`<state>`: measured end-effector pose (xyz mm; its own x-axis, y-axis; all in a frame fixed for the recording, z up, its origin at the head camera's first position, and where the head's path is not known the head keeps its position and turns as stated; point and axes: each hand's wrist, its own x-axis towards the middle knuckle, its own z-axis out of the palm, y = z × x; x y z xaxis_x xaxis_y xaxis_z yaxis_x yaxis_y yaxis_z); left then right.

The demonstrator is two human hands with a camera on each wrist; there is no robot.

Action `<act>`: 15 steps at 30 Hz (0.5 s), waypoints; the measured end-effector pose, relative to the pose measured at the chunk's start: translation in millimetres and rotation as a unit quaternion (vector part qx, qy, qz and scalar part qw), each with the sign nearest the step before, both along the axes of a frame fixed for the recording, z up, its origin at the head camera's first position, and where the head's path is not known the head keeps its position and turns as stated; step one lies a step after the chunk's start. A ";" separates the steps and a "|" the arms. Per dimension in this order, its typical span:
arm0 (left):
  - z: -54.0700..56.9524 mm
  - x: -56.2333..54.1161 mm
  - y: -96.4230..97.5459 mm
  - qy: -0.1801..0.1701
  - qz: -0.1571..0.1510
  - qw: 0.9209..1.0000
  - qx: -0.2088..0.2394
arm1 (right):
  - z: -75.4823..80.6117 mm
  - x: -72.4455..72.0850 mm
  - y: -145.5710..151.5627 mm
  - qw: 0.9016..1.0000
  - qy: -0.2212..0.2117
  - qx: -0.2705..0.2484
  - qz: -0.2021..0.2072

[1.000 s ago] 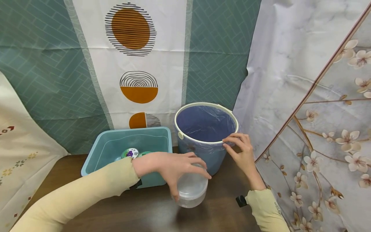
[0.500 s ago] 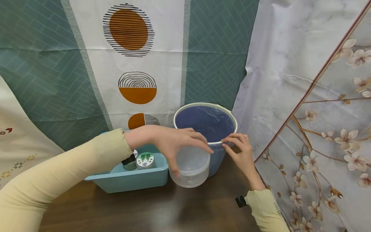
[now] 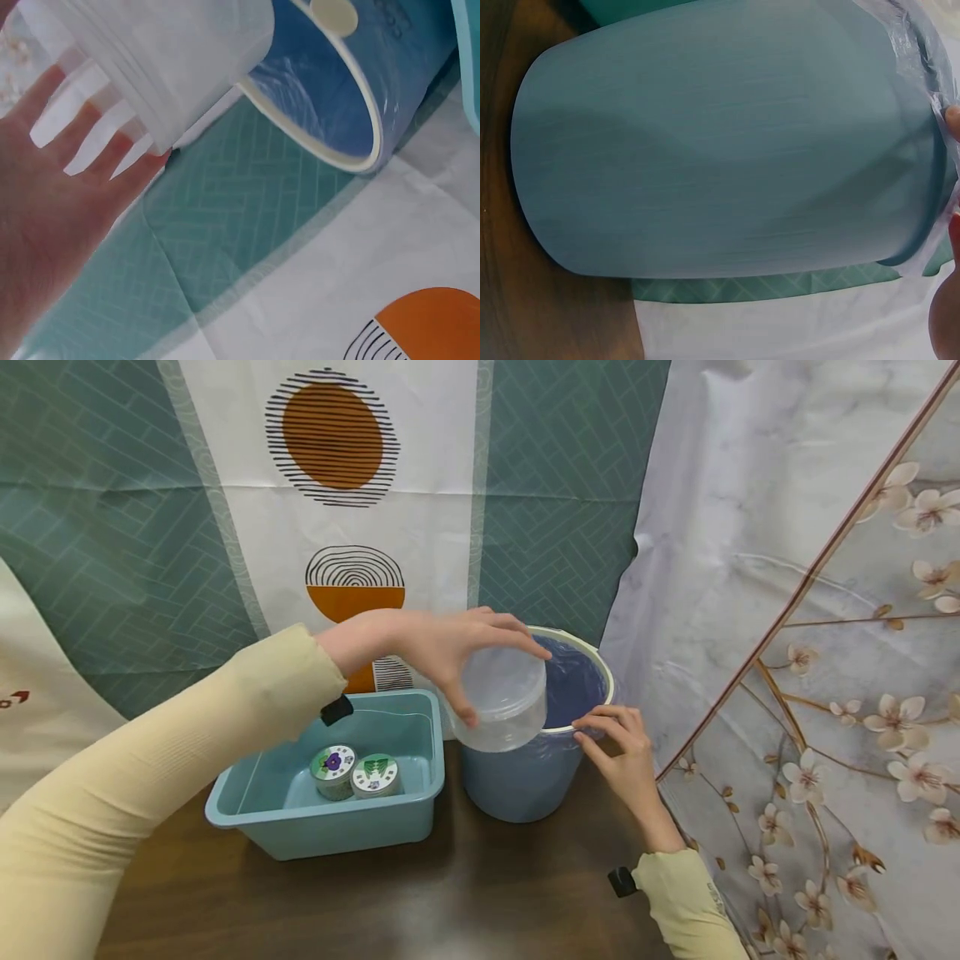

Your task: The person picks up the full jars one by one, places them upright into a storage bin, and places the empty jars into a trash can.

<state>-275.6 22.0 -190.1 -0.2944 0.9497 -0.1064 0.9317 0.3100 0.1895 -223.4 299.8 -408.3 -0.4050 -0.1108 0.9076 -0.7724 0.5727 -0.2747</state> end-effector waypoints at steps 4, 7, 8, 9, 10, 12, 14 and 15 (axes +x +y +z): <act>3.0 -14.3 6.0 0.009 0.022 1.000 0.021 | -2.1 -1.1 2.5 1.000 0.000 0.000 -0.005; 2.7 -24.3 10.6 0.013 0.035 0.999 0.034 | -7.5 -5.1 7.7 1.000 -0.003 0.000 -0.006; 2.2 -27.6 11.7 0.013 0.040 0.998 0.039 | -9.2 -6.5 9.3 1.000 -0.004 0.001 -0.008; 1.5 -30.9 12.7 0.014 0.045 0.998 0.042 | -10.6 -7.6 10.6 1.000 -0.005 0.001 -0.007; 0.7 -33.9 13.4 0.014 0.052 0.997 0.046 | -11.6 -8.6 11.5 1.000 -0.007 0.001 -0.008; -1.8 -40.4 14.5 0.013 0.065 0.997 0.051 | -12.5 -9.3 12.2 1.000 -0.008 0.001 -0.010; -5.6 -46.7 15.5 0.010 0.080 0.995 0.052 | -12.9 -9.2 12.4 1.000 -0.009 0.001 -0.012; -7.7 -49.8 16.0 0.008 0.087 0.995 0.050 | -12.6 -8.8 12.3 1.000 -0.009 0.001 -0.012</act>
